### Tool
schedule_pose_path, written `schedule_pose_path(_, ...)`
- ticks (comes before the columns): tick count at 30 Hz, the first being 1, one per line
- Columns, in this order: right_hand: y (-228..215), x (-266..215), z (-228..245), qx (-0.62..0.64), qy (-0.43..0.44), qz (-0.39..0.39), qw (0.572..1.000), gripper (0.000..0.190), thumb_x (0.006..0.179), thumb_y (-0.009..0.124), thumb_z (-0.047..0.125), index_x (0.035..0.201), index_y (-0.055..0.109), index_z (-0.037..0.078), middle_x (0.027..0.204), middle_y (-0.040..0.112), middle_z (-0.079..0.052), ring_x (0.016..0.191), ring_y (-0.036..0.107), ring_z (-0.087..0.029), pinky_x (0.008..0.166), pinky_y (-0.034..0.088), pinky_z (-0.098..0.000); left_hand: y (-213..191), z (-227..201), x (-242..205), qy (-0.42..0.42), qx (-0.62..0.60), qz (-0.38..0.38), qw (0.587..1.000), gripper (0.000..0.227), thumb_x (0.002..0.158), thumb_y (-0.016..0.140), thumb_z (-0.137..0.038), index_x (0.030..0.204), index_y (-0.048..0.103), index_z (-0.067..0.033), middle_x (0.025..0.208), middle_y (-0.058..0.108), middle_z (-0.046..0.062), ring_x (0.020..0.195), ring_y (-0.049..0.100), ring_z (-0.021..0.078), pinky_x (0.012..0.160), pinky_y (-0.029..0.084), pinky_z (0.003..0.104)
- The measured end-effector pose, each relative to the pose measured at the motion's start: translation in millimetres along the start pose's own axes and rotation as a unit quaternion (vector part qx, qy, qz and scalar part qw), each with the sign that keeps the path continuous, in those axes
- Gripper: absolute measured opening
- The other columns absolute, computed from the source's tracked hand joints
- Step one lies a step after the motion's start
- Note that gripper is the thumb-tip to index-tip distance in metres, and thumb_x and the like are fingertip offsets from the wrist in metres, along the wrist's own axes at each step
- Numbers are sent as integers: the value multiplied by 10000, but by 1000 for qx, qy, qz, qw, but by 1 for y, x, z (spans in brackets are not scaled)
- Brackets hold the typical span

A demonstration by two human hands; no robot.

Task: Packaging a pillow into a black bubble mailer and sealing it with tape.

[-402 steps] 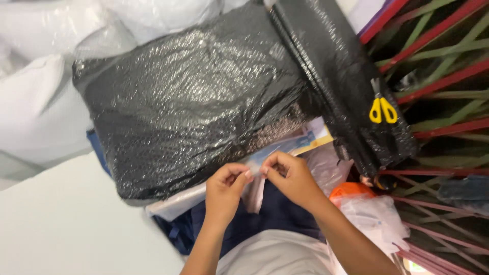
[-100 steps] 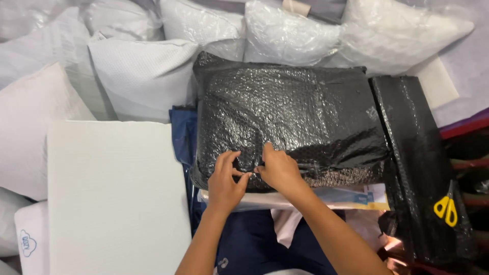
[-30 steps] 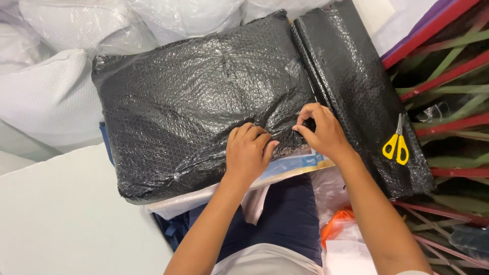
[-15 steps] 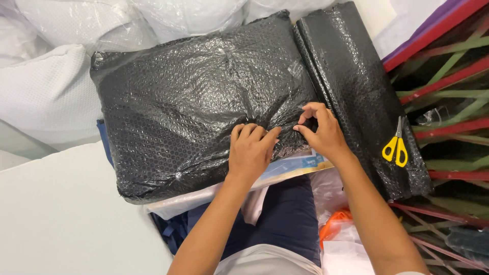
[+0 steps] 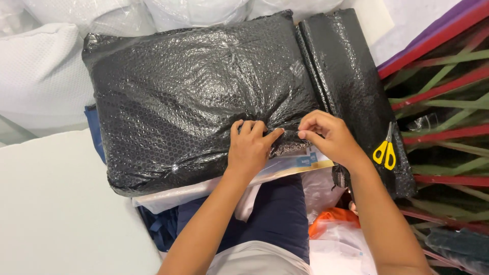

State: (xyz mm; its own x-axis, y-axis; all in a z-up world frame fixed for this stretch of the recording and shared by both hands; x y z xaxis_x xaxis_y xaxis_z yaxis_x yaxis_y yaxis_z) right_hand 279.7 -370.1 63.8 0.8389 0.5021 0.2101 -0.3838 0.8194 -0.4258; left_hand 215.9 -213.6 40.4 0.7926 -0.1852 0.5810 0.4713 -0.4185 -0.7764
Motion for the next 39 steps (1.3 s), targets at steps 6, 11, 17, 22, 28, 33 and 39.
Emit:
schedule_pose_path(6,15,22,-46,-54,132,64,988,34,899,697,-8,933,692,-6,782,680,-131,742,650,-195,705,549,-358,-2,4,-2,-12,-18,-2,1000,264,820,721,-192,1057,720,-309,940,566,-7,1014,597,242,1027,383,529)
schedule_pose_path(11,29,33,-28,-100,173,127,972,34,893,686,25,919,698,6,788,667,-159,763,643,-238,729,531,-405,1,8,-5,-22,-29,4,999,248,817,734,-197,1040,726,-305,936,578,-11,1016,601,239,1031,383,532)
schedule_pose_path(17,38,43,-31,-163,147,181,959,38,869,715,75,837,698,83,786,670,-89,772,663,-256,748,534,-391,6,7,-7,-20,-24,21,999,305,787,743,-189,1063,722,-316,940,572,-14,1026,591,236,1031,375,528)
schedule_pose_path(22,40,50,-33,-204,112,187,954,58,867,708,101,816,688,81,789,668,-122,809,680,-313,768,538,-426,7,7,-2,-18,-24,16,999,301,773,732,-232,1058,719,-330,937,577,-17,1039,587,236,1032,366,540)
schedule_pose_path(28,42,49,-48,-257,80,166,949,79,847,682,121,773,689,150,837,720,-3,807,689,-177,756,498,-329,-10,0,9,-12,-2,44,999,418,762,719,-188,1155,740,-329,920,572,40,885,546,294,921,400,521)
schedule_pose_path(33,39,44,-58,-278,144,142,939,137,860,746,191,754,662,168,790,673,28,769,641,-148,720,459,-315,-3,1,4,-13,-33,56,998,423,771,763,-129,1160,754,-297,897,558,49,854,536,298,908,397,555)
schedule_pose_path(39,43,33,-74,-358,215,121,901,113,935,677,289,875,617,214,936,644,55,829,632,-186,719,468,-384,-7,0,4,-15,-42,44,998,318,838,745,-135,1128,771,-261,891,558,56,857,528,305,905,391,549)
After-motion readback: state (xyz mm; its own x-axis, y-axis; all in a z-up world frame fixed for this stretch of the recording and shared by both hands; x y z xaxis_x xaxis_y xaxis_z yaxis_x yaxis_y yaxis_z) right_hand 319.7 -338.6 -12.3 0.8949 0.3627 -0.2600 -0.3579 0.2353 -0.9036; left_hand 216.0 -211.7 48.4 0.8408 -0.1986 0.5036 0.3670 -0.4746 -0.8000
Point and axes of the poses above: each hand's wrist, its own x-axis towards the middle knuckle, its own y-axis out of the palm, z = x × y, the point moved 10 cm from there along x, towards the middle knuckle
